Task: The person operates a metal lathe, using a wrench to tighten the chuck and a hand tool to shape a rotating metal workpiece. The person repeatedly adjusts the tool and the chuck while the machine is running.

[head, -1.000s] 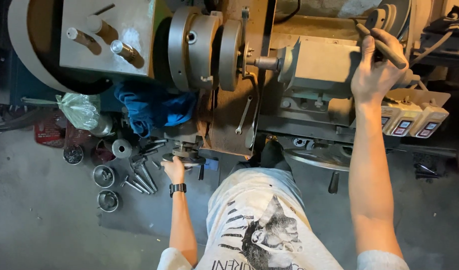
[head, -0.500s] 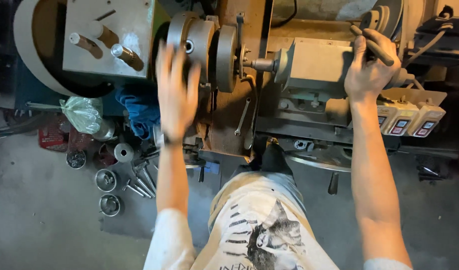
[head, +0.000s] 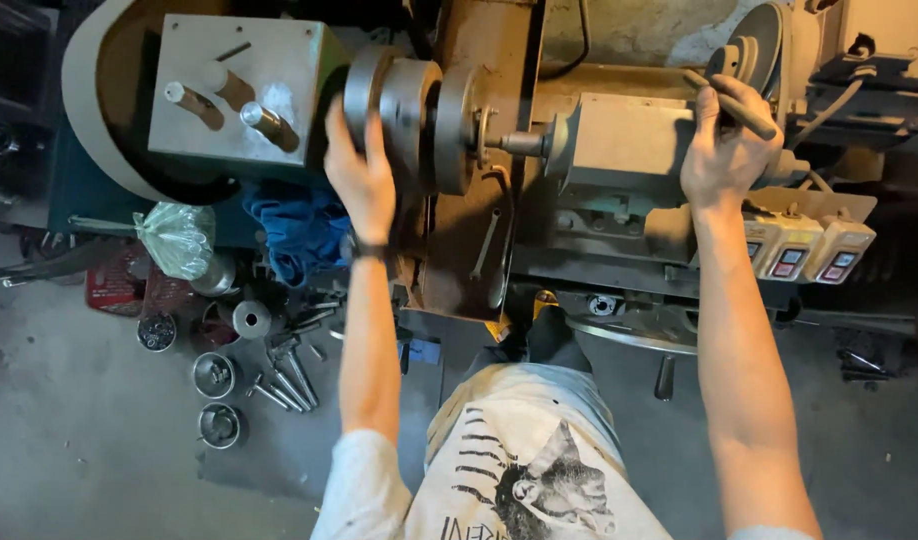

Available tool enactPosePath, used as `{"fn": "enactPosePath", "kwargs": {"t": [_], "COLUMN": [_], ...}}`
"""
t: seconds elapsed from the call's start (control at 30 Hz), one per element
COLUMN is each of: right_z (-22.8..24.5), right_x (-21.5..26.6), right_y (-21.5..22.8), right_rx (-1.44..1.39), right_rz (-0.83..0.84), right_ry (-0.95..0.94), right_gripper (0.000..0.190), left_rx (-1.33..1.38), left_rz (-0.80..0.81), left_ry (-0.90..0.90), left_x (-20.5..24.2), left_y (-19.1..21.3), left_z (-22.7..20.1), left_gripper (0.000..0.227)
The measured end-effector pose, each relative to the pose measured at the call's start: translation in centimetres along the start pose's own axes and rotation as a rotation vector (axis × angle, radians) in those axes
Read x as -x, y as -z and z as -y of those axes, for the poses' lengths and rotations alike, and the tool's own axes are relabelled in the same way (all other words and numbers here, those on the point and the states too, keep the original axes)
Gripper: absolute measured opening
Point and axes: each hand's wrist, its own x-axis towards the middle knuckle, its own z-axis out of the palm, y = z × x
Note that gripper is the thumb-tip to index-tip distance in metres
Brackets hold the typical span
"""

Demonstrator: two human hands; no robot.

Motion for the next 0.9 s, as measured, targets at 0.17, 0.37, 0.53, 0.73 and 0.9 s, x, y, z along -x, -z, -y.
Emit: {"fn": "enactPosePath", "kwargs": {"t": [0.17, 0.37, 0.53, 0.73, 0.9], "right_z": [0.0, 0.0, 0.3, 0.3, 0.1], "right_x": [0.1, 0.0, 0.1, 0.1, 0.1], "right_y": [0.0, -0.2, -0.2, -0.2, -0.1], "right_rx": [0.013, 0.063, -0.028, -0.041, -0.054], "right_rz": [0.003, -0.001, -0.005, -0.018, -0.013], "right_ry": [-0.012, -0.012, -0.057, -0.092, -0.099], "right_gripper": [0.017, 0.016, 0.015, 0.015, 0.016], "left_rx": [0.071, -0.200, -0.229, -0.275, -0.245], "left_rz": [-0.036, -0.144, 0.092, 0.000, -0.024], "left_ry": [0.293, 0.644, 1.398, 1.271, 1.286], "left_x": [12.0, 21.9, 25.6, 28.9, 28.4], "left_y": [1.4, 9.5, 11.0, 7.8, 7.9], "left_z": [2.3, 5.7, 11.6, 16.7, 16.5], "left_gripper": [0.049, 0.035, 0.082, 0.060, 0.059]}}
